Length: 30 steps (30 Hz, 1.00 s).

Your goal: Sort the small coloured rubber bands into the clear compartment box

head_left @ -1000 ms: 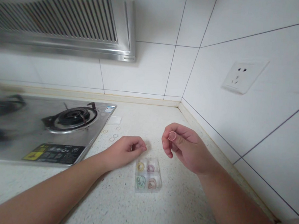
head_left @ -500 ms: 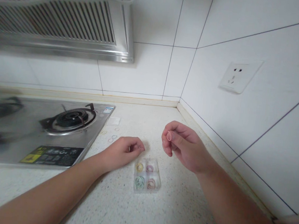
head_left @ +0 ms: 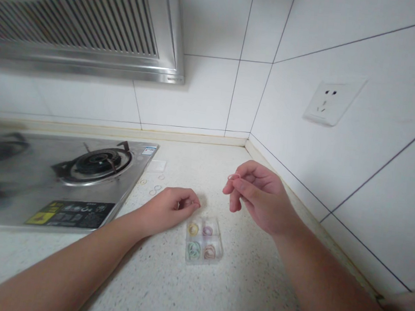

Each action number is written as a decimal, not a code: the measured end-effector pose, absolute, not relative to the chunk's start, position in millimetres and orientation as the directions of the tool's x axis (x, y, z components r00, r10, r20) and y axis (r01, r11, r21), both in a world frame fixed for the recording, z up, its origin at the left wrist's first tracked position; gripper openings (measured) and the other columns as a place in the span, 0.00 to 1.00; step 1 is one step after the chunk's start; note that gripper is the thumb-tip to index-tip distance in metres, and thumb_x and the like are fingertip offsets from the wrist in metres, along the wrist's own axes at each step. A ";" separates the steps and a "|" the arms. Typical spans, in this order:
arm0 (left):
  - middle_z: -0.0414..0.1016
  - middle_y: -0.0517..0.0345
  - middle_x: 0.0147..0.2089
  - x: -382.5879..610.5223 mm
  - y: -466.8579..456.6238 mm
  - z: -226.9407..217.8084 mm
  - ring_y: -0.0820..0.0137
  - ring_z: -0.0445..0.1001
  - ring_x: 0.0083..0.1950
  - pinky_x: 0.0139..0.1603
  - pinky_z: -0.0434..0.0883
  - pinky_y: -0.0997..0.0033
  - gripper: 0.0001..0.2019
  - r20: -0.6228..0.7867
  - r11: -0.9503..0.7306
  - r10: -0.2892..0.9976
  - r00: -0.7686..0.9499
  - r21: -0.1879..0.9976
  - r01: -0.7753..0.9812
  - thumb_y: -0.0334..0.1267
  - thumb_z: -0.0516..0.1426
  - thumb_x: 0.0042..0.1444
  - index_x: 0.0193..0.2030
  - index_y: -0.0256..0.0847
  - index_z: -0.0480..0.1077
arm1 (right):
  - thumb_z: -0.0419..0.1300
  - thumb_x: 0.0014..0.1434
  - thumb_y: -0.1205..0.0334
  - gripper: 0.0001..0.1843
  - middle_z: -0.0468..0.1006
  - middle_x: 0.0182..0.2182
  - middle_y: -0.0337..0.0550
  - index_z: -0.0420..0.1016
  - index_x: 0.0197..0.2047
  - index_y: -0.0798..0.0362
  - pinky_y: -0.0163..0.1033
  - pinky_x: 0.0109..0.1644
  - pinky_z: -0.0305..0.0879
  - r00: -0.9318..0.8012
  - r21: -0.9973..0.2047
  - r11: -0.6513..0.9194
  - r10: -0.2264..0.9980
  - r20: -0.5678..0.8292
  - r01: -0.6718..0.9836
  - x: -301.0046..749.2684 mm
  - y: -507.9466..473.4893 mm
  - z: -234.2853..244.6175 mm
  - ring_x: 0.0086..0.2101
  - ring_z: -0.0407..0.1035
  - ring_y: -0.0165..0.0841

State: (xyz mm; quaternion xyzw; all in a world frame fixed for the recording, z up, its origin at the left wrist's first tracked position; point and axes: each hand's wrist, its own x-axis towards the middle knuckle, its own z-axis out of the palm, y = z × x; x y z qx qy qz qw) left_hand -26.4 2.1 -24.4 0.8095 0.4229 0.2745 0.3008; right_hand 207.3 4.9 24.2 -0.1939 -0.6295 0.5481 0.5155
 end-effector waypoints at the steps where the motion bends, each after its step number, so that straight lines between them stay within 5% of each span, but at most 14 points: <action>1: 0.68 0.62 0.28 -26.5 2.0 -24.3 0.74 0.62 0.29 0.30 0.59 0.75 0.11 0.190 -0.466 0.847 0.496 0.716 0.520 0.40 0.53 0.64 0.39 0.37 0.75 | 0.66 0.61 0.61 0.06 0.82 0.28 0.38 0.72 0.36 0.52 0.30 0.23 0.66 -0.393 -0.892 0.321 0.811 0.433 -0.319 207.4 5.2 24.0 0.20 0.73 0.26; 16: 0.67 0.62 0.27 -26.9 0.2 -23.3 0.74 0.63 0.28 0.30 0.59 0.74 0.11 0.184 -0.514 0.816 0.548 0.665 0.542 0.40 0.53 0.64 0.39 0.38 0.75 | 0.68 0.59 0.59 0.06 0.80 0.26 0.39 0.80 0.36 0.52 0.32 0.25 0.65 -0.372 -0.899 0.336 0.825 0.425 -0.281 208.3 9.2 18.3 0.22 0.70 0.26; 23: 0.69 0.62 0.28 -26.5 0.1 -24.0 0.74 0.63 0.28 0.30 0.59 0.74 0.11 0.182 -0.522 0.808 0.560 0.663 0.536 0.39 0.53 0.64 0.40 0.38 0.75 | 0.68 0.58 0.57 0.08 0.64 0.17 0.31 0.82 0.35 0.52 0.33 0.22 0.41 -0.382 -0.895 0.354 0.814 0.438 -0.271 209.7 10.0 16.3 0.19 0.49 0.22; 30: 0.69 0.62 0.28 -27.1 -0.6 -23.8 0.74 0.64 0.28 0.30 0.60 0.74 0.11 0.174 -0.525 0.803 0.570 0.658 0.539 0.40 0.53 0.64 0.40 0.38 0.75 | 0.68 0.59 0.56 0.09 0.60 0.17 0.30 0.82 0.36 0.52 0.35 0.23 0.38 -0.403 -0.901 0.348 0.809 0.428 -0.259 210.8 7.8 17.8 0.20 0.45 0.23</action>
